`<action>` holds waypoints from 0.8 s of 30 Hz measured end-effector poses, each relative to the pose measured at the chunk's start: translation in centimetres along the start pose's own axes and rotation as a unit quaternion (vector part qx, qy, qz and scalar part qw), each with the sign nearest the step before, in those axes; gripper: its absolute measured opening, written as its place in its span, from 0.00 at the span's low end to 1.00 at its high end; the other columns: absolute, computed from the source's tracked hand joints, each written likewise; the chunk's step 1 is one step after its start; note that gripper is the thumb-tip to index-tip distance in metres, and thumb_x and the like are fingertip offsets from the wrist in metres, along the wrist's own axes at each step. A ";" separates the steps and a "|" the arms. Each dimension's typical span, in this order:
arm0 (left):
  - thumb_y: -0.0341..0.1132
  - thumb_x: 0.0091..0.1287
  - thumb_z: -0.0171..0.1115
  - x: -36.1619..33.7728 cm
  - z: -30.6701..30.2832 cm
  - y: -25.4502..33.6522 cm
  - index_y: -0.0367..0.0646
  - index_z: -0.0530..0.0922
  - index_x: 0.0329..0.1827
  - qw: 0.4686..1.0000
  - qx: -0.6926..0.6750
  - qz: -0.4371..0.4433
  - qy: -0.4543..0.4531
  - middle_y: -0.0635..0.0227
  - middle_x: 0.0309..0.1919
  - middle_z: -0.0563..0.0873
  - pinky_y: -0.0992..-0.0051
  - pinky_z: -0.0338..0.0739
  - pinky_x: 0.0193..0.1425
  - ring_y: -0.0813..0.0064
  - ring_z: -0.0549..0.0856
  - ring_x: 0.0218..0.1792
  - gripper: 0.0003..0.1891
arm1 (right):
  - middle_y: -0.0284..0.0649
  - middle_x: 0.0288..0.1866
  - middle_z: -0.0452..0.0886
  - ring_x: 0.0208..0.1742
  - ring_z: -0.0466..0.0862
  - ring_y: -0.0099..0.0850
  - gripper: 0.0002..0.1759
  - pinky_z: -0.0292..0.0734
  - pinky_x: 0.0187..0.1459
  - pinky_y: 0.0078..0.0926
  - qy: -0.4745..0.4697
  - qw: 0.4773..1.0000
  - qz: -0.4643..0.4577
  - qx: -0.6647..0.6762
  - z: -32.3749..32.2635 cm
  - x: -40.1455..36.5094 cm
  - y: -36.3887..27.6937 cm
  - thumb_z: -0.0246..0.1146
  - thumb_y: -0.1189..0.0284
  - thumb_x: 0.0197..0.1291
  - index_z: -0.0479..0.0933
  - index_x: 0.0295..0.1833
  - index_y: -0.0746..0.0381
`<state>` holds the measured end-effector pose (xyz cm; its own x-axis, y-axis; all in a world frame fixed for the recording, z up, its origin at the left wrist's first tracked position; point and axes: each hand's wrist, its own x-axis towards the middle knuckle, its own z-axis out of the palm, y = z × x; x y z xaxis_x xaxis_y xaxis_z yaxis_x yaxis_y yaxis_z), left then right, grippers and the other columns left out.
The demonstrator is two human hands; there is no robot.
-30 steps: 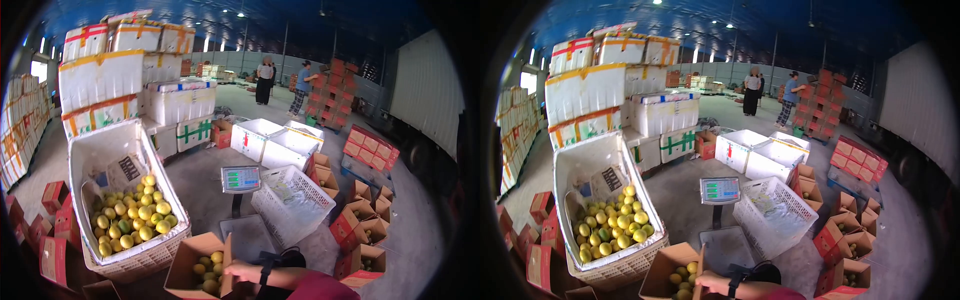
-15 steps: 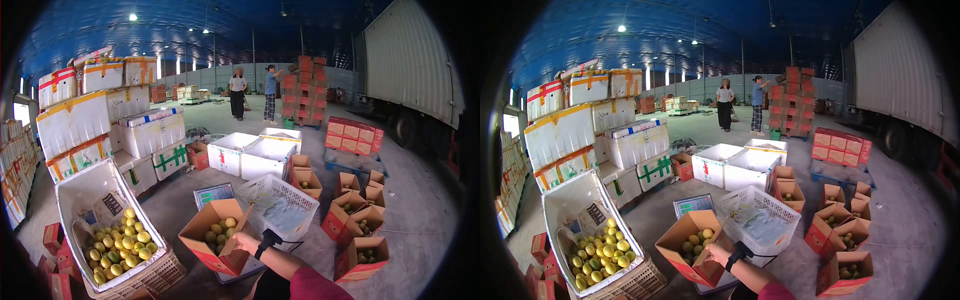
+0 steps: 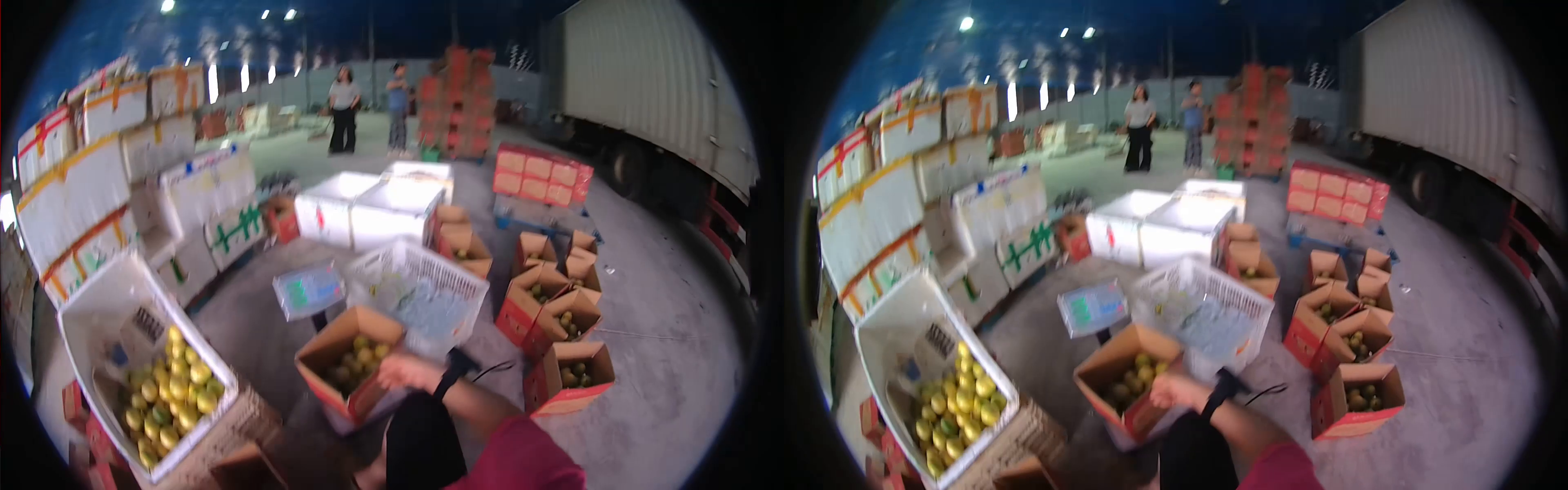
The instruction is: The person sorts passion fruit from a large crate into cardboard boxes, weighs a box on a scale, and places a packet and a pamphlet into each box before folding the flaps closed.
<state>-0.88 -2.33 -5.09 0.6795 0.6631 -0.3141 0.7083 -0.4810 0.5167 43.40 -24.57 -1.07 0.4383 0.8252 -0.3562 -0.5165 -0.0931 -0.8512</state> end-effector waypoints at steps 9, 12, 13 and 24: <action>0.40 0.55 0.64 -0.1 -3.2 -5.9 0.43 0.78 0.47 0.982 -0.101 0.012 0.157 0.53 0.34 0.85 0.62 0.80 0.41 0.56 0.85 0.36 0.18 | 0.45 0.36 0.83 0.34 0.85 0.35 0.11 0.79 0.34 0.26 0.267 0.955 -0.127 -0.019 4.3 -11.1 -7.2 0.60 0.65 0.61 0.74 0.44 0.61; 0.30 0.55 0.65 -0.7 -8.7 -6.3 0.40 0.79 0.47 0.962 -0.132 0.040 0.236 0.59 0.32 0.85 0.71 0.80 0.39 0.69 0.85 0.33 0.15 | 0.45 0.36 0.83 0.33 0.85 0.34 0.11 0.79 0.33 0.26 0.267 0.957 -0.116 -0.008 5.1 -8.7 -6.9 0.60 0.66 0.61 0.74 0.42 0.61; 0.30 0.56 0.64 -1.0 -11.0 -5.9 0.39 0.79 0.47 0.955 -0.157 0.030 0.248 0.60 0.32 0.85 0.73 0.79 0.37 0.72 0.84 0.32 0.15 | 0.45 0.36 0.83 0.33 0.85 0.34 0.10 0.79 0.32 0.25 0.250 0.962 -0.110 -0.010 6.2 -7.5 -7.0 0.60 0.66 0.61 0.74 0.42 0.62; 0.24 0.61 0.57 0.0 -22.6 -9.1 0.35 0.74 0.55 0.922 -0.118 -0.042 0.365 0.59 0.40 0.84 0.75 0.78 0.44 0.74 0.83 0.40 0.17 | 0.41 0.34 0.83 0.32 0.84 0.28 0.10 0.78 0.33 0.23 0.003 0.922 -0.261 -0.286 21.9 11.5 -7.0 0.58 0.70 0.63 0.74 0.46 0.65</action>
<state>-11.67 14.97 8.23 0.2524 0.9436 0.2143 0.6326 -0.3285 0.7014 35.95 -2.23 9.28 0.5217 0.8380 0.1599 0.2378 0.0372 -0.9706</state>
